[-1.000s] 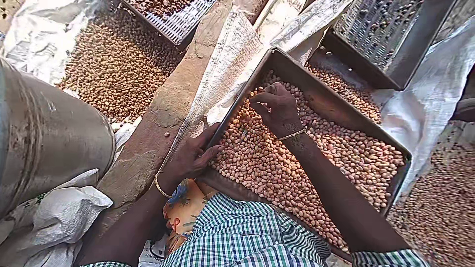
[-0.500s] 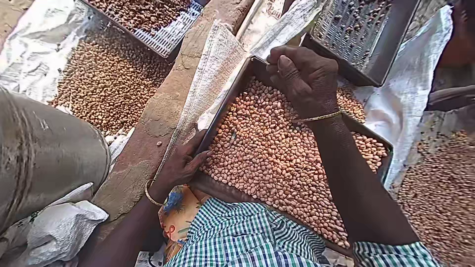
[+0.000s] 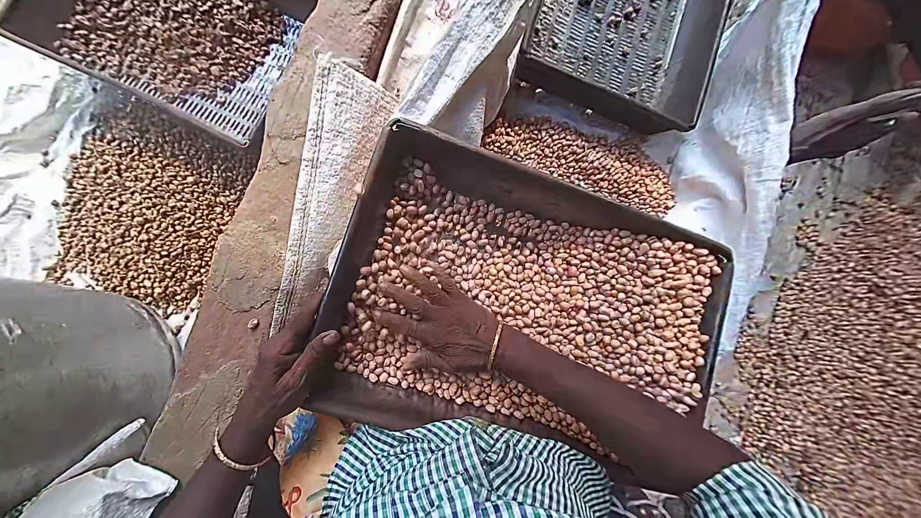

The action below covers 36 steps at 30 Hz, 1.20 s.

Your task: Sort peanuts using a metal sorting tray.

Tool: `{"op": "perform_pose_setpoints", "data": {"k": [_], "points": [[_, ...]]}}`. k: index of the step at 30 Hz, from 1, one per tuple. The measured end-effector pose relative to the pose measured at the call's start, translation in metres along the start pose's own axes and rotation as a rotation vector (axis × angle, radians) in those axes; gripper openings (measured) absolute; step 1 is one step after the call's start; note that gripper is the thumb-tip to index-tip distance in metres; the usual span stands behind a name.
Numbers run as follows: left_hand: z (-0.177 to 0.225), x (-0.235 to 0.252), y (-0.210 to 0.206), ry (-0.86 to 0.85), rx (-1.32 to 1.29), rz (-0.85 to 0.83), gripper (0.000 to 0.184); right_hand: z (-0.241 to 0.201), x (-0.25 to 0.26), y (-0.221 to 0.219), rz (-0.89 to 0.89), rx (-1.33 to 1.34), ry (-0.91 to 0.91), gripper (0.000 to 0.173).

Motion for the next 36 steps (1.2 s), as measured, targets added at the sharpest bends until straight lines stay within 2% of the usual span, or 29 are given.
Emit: {"op": "perform_pose_setpoints", "data": {"k": [4,6,9,10,12,16,19,21,23,26,28,30,32,34,36], "points": [[0.001,0.001,-0.002,0.008,-0.020,0.002,0.048,0.011,-0.091,0.029,-0.235,0.046,0.016,0.046],[0.000,0.002,-0.001,0.018,-0.018,0.013,0.048,0.027,-0.101,0.056,-0.137,0.131,-0.056,0.039],[-0.001,0.001,-0.001,0.024,-0.019,0.012,0.051,0.043,-0.068,0.081,0.273,0.304,-0.360,0.026],[-0.001,0.001,-0.001,0.026,-0.023,0.008,0.051,0.046,-0.051,0.082,0.359,0.339,-0.456,0.024],[0.000,0.002,0.000,0.041,-0.030,0.010,0.050,0.042,-0.018,0.073,0.437,0.360,-0.494,0.019],[0.002,0.002,0.001,0.060,-0.013,0.016,0.050,0.019,0.009,0.046,0.403,0.033,-0.390,0.011],[-0.001,0.001,0.001,0.054,0.001,0.007,0.051,0.009,0.015,0.034,0.269,-0.280,-0.398,0.007],[0.001,0.002,0.002,0.064,0.004,0.001,0.051,0.002,0.019,0.036,0.166,-0.287,-0.406,0.008],[0.003,0.003,0.001,0.071,0.021,0.001,0.051,0.015,0.018,0.045,0.138,-0.042,-0.348,0.012],[0.004,0.004,0.001,0.069,-0.018,0.004,0.050,0.048,-0.001,0.056,0.215,0.715,-0.292,0.015],[0.004,0.003,0.001,0.066,-0.035,0.009,0.050,0.055,-0.018,0.053,0.171,0.981,-0.290,0.016],[0.004,0.005,0.000,0.060,-0.033,-0.006,0.051,0.040,-0.032,0.049,0.165,0.873,-0.448,0.016],[0.005,0.005,0.000,0.065,-0.020,-0.010,0.050,0.017,-0.038,0.044,0.163,0.472,-0.572,0.015],[0.007,0.005,0.000,0.074,-0.005,-0.013,0.050,0.006,-0.039,0.032,0.169,0.172,-0.520,0.017],[0.007,0.006,-0.001,0.066,-0.004,-0.016,0.049,0.008,-0.041,0.027,0.206,0.137,-0.451,0.014]]}}
Point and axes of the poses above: each hand's wrist, its own x-axis towards the middle knuckle, its own y-axis out of the back of the hand, z = x × y, the point moved 3 cm from there along x, towards the middle knuckle, and after that the axes turned 15 degrees about -y, right-handed, at the moved point
